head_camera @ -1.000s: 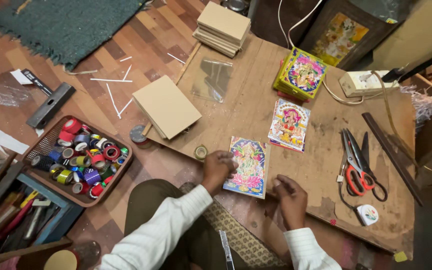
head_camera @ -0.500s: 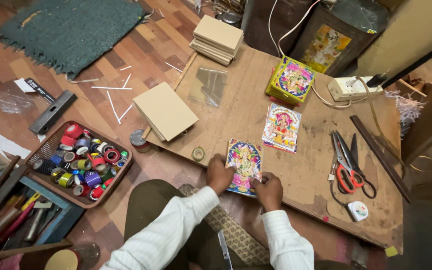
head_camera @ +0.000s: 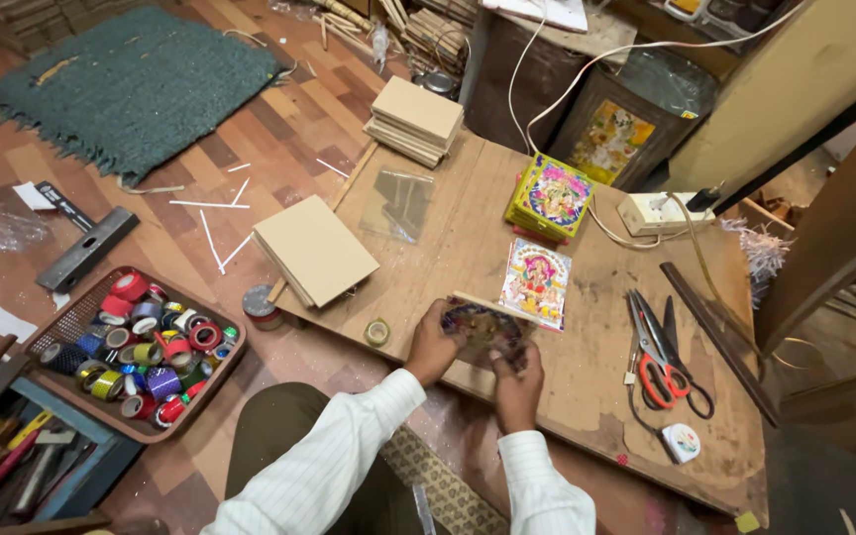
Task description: The person sits on the floor at a low table and applies yellow decorative tape along the edges of colorful printed cards, pressing the tape down with their fingers and stacking finished cards with a pile of similar cards.
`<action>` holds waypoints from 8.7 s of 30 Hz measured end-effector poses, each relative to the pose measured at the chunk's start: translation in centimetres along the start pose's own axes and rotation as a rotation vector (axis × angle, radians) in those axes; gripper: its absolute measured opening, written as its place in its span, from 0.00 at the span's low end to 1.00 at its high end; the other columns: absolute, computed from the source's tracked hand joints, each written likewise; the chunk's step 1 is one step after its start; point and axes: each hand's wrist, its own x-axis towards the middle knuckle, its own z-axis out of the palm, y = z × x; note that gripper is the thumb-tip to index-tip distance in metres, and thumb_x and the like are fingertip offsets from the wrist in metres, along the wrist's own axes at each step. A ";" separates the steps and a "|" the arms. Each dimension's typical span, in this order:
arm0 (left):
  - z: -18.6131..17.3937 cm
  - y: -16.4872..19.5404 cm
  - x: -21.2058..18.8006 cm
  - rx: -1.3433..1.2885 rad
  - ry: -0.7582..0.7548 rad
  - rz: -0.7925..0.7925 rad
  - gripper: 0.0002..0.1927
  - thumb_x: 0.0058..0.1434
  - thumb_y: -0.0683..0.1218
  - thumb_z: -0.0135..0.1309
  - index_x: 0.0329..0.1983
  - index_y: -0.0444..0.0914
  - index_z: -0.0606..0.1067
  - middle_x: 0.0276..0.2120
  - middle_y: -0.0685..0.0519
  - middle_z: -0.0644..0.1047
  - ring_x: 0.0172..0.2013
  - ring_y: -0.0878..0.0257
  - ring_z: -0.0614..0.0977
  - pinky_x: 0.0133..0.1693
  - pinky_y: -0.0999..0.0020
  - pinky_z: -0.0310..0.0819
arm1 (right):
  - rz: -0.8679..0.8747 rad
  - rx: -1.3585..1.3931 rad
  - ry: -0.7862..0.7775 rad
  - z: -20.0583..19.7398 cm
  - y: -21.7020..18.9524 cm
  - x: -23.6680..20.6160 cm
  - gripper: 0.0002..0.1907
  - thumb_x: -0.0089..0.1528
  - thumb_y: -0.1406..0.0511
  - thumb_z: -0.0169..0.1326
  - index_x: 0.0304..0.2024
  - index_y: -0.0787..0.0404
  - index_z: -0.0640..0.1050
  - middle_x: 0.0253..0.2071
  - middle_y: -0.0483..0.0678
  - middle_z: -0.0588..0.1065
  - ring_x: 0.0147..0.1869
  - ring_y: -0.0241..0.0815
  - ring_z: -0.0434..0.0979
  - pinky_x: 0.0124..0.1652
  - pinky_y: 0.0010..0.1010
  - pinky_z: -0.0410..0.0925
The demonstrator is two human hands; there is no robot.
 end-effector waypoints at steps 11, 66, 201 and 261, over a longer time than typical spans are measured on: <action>0.1 1.8 -1.9 -0.280 -0.062 -0.098 0.25 0.49 0.37 0.63 0.50 0.34 0.68 0.42 0.49 0.81 0.43 0.63 0.83 0.45 0.67 0.78 | -0.009 0.403 0.006 2.4 -1.9 -1.5 0.41 0.57 0.77 0.52 0.73 0.65 0.57 0.65 0.54 0.69 0.67 0.45 0.69 0.65 0.34 0.61; -5.1 2.0 -11.5 0.425 -0.088 -0.036 0.20 0.54 0.36 0.59 0.51 0.37 0.73 0.44 0.36 0.79 0.48 0.36 0.78 0.48 0.46 0.72 | 0.638 0.277 -0.040 -3.8 1.9 -7.7 0.19 0.63 0.63 0.60 0.52 0.70 0.80 0.40 0.58 0.81 0.38 0.51 0.82 0.38 0.38 0.73; -7.1 -2.0 -10.3 -0.426 -0.649 -0.186 0.10 0.58 0.35 0.60 0.43 0.31 0.76 0.47 0.51 0.71 0.46 0.61 0.81 0.48 0.65 0.81 | 0.511 0.717 -0.480 -5.3 -1.6 -8.4 0.07 0.63 0.72 0.57 0.43 0.71 0.80 0.40 0.57 0.80 0.42 0.47 0.82 0.44 0.35 0.74; -8.1 -2.2 -8.1 0.276 -0.241 -0.372 0.12 0.50 0.50 0.68 0.32 0.38 0.85 0.26 0.50 0.84 0.27 0.62 0.84 0.34 0.66 0.76 | 0.402 0.466 0.417 -0.1 3.5 -9.8 0.05 0.60 0.75 0.62 0.31 0.68 0.77 0.34 0.52 0.80 0.34 0.41 0.80 0.36 0.30 0.78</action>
